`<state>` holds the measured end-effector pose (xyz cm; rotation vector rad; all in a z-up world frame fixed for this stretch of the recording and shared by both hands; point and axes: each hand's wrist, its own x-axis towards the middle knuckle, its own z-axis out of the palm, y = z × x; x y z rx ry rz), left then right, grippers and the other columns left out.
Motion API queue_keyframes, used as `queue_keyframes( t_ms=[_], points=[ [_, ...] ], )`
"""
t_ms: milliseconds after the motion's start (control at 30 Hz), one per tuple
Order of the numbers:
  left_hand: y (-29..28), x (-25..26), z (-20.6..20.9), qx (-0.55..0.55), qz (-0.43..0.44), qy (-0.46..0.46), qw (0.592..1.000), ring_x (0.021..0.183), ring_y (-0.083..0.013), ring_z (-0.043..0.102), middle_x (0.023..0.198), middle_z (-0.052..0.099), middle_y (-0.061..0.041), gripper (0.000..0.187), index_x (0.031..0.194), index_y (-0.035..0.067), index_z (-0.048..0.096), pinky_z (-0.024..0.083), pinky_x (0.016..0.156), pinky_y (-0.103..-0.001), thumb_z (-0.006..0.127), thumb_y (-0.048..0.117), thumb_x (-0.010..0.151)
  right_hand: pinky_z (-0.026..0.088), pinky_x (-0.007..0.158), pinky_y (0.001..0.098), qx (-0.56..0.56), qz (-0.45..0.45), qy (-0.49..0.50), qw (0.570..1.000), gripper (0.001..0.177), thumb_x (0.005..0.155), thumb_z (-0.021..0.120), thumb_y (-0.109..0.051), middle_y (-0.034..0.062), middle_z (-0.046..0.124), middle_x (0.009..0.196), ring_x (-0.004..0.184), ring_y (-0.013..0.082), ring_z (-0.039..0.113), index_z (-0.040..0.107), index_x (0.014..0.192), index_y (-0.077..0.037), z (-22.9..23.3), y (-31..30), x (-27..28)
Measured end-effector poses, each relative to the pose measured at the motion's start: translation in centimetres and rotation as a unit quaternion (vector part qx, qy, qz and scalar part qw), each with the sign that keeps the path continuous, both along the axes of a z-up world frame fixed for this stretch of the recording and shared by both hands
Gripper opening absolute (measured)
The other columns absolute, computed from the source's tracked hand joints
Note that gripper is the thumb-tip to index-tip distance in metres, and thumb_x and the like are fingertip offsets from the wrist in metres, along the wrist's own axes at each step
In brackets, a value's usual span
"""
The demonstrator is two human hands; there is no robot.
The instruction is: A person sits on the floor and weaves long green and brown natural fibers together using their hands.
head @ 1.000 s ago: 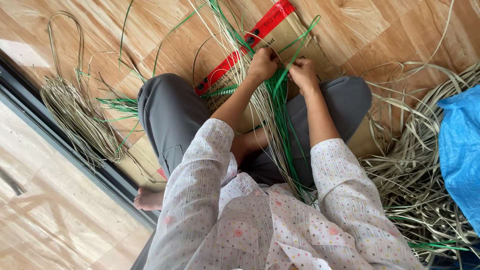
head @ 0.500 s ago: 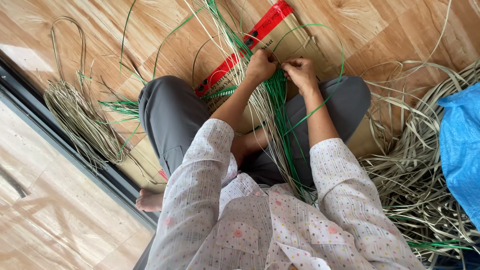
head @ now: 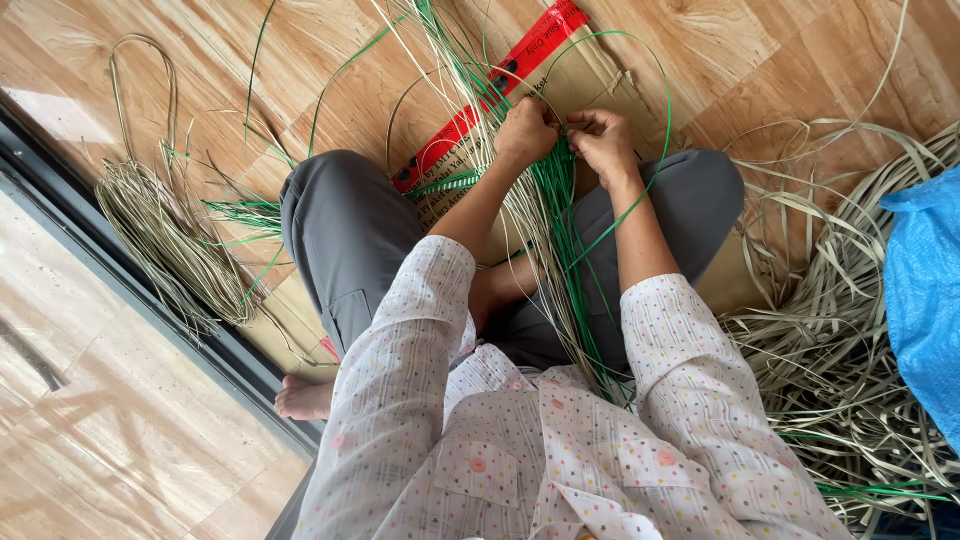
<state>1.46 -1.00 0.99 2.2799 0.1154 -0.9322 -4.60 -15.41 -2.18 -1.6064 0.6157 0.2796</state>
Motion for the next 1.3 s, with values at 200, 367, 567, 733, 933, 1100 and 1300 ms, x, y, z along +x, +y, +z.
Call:
queue_keyframes(
  t_ms=[200, 367, 567, 733, 933, 1100, 1300],
  points=[
    [0.2, 0.2, -0.5, -0.010, -0.014, -0.006, 1.000, 0.097, -0.0349, 0.067, 0.104, 0.069, -0.012, 0.015, 0.088, 0.013, 0.070, 0.054, 0.067, -0.051, 0.060, 0.020, 0.080, 0.053, 0.059, 0.0235, 0.001, 0.015, 0.006, 1.000, 0.019, 0.088, 0.070, -0.003, 0.0020, 0.071, 0.076, 0.067, 0.0067, 0.061, 0.080, 0.103, -0.007, 1.4, 0.1, -0.1],
    [0.6, 0.8, -0.7, -0.042, -0.024, 0.010, 0.999, 0.092, -0.0299, 0.067, 0.097, 0.070, -0.010, 0.011, 0.086, 0.011, 0.069, 0.055, 0.068, -0.046, 0.065, 0.020, 0.081, 0.046, 0.056, 0.0225, -0.016, 0.033, -0.037, 0.999, 0.012, 0.088, 0.080, -0.013, -0.0024, 0.067, 0.070, 0.063, 0.0037, 0.053, 0.080, 0.098, -0.005, 0.4, 0.1, 0.0],
    [2.7, 1.8, -0.5, -0.149, 0.000, 0.085, 0.985, 0.042, -0.0185, 0.050, 0.047, 0.046, -0.006, 0.037, 0.057, 0.012, 0.044, 0.038, 0.040, -0.033, 0.066, 0.002, 0.084, 0.052, 0.064, 0.0241, -0.086, 0.048, -0.052, 0.994, 0.013, 0.084, 0.082, -0.018, -0.0034, 0.075, 0.082, 0.075, 0.0023, 0.061, 0.081, 0.091, -0.007, -4.1, -0.5, 0.5],
    [3.9, 0.3, 5.1, -0.127, -0.088, -0.055, 0.986, 0.052, -0.0134, 0.052, 0.051, 0.048, -0.001, 0.023, 0.051, 0.010, 0.056, 0.046, 0.049, -0.035, 0.054, 0.004, 0.074, 0.043, 0.056, 0.0258, -0.051, 0.042, -0.007, 0.998, 0.008, 0.090, 0.078, -0.014, -0.0016, 0.059, 0.058, 0.056, 0.0052, 0.051, 0.080, 0.084, -0.009, -2.8, -0.2, 0.7],
    [8.1, -4.3, 13.7, -0.050, -0.196, -0.113, 0.973, 0.082, -0.0421, 0.073, 0.073, 0.070, -0.015, 0.013, 0.083, 0.014, 0.073, 0.059, 0.072, -0.050, 0.064, 0.022, 0.088, 0.055, 0.052, 0.0088, -0.012, 0.010, 0.115, 0.993, 0.032, 0.087, 0.074, -0.022, 0.0015, 0.070, 0.077, 0.057, 0.0005, 0.062, 0.072, 0.115, -0.006, 1.2, 1.1, 0.8],
    [16.8, -8.7, 21.6, 0.022, -0.176, -0.153, 0.972, 0.076, -0.0430, 0.071, 0.072, 0.070, -0.018, 0.018, 0.088, 0.004, 0.076, 0.060, 0.072, -0.049, 0.061, 0.012, 0.093, 0.044, 0.042, 0.0104, -0.028, 0.009, 0.120, 0.992, 0.032, 0.086, 0.079, -0.023, 0.0057, 0.069, 0.083, 0.058, 0.0043, 0.063, 0.074, 0.112, -0.005, 2.3, 1.1, 1.2],
    [28.1, -13.8, 17.1, 0.148, -0.040, -0.129, 0.980, 0.073, -0.0478, 0.060, 0.074, 0.066, -0.021, 0.018, 0.080, 0.010, 0.069, 0.041, 0.056, -0.055, 0.060, 0.021, 0.093, 0.019, 0.036, 0.0168, -0.015, 0.036, 0.133, 0.990, 0.005, 0.090, 0.075, -0.017, -0.0096, 0.066, 0.068, 0.049, -0.0036, 0.046, 0.079, 0.093, -0.016, 3.0, 1.1, 1.6]
  ],
)
